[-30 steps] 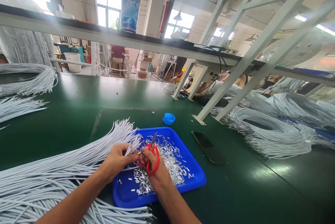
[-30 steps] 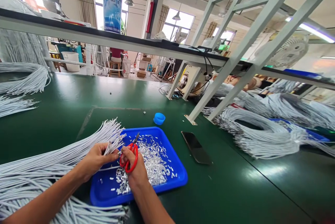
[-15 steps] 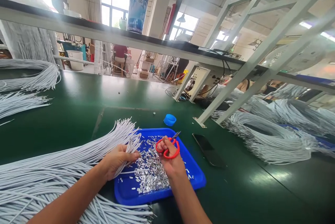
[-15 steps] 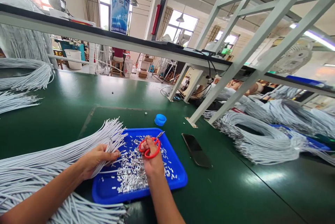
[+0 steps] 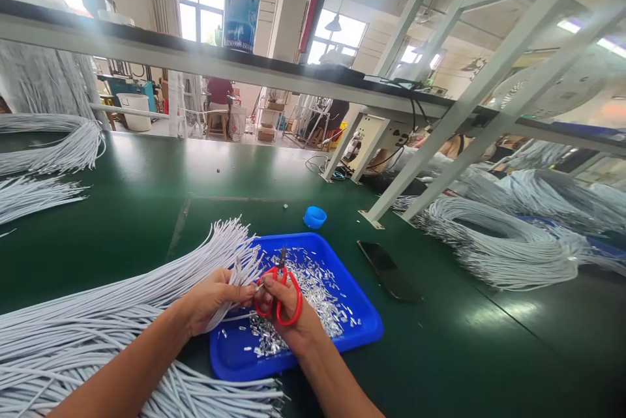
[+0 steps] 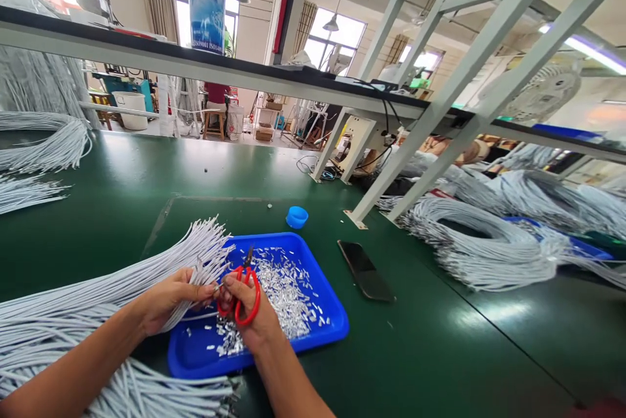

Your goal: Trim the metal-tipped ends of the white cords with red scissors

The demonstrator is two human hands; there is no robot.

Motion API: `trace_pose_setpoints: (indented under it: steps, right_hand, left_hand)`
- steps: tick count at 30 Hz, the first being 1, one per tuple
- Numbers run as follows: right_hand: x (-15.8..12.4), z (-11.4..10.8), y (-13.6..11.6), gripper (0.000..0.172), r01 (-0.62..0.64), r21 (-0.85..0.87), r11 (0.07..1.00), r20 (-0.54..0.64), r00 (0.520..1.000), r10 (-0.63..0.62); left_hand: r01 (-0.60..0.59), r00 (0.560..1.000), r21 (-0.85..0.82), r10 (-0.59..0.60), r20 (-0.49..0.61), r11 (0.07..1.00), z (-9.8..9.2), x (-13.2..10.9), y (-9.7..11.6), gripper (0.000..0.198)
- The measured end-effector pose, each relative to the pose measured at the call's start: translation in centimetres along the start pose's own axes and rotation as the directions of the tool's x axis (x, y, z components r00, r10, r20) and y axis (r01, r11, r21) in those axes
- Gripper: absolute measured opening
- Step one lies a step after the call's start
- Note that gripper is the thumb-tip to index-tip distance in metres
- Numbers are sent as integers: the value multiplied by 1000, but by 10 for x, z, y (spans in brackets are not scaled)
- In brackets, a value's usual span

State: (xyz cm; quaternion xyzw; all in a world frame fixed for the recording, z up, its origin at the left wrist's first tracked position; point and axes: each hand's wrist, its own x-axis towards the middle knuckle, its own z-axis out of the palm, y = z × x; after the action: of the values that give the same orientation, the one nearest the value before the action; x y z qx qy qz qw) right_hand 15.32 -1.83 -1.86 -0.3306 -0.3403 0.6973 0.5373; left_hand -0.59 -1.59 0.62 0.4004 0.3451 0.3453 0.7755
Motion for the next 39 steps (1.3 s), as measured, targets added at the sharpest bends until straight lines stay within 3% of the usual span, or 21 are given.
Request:
trace_pose_setpoints:
  steps: [3, 5, 8, 12, 16, 20, 24, 32, 39]
  right_hand:
    - [4, -12, -10, 29, 130, -82, 988, -190, 971, -144]
    - [4, -17, -15, 32, 152, -195, 969, -236, 952, -197]
    - [-1, -15, -14, 28, 109, -327, 939, -141, 977, -163]
    - [-7, -10, -13, 25, 188, -524, 831, -53, 966, -252]
    - [-9, -19, -23, 26, 232, -715, 660, 38, 955, -294]
    - [-8, -28, -31, 18, 284, -856, 432, 192, 950, -245]
    - [-9, -28, -28, 27, 271, -913, 307, 222, 958, -184]
    - [-11, -28, -27, 44, 241, -916, 320, 207, 969, -137]
    - [-8, -33, -22, 46, 260, -942, 211, 207, 948, -244]
  left_hand:
    - [39, 997, 36, -36, -74, 999, -2, 2, -2, 30]
    - [20, 996, 127, -8, -94, 992, -3, 5, -4, 33]
    - [-67, 992, 313, 96, -78, 947, -1, 7, -7, 34]
    - [-204, 948, 504, 298, -113, 839, 4, 7, -3, 29]
    - [-187, 934, 461, 303, -190, 867, 9, 7, 3, 29]
    - [-204, 915, 387, 316, -252, 899, 9, 9, 6, 27]
    - [-202, 925, 321, 288, -248, 925, 7, 11, 6, 33]
    - [-217, 903, 531, 375, -211, 819, 12, 7, 9, 29]
    - [-244, 867, 682, 470, -164, 689, 11, 9, 9, 26]
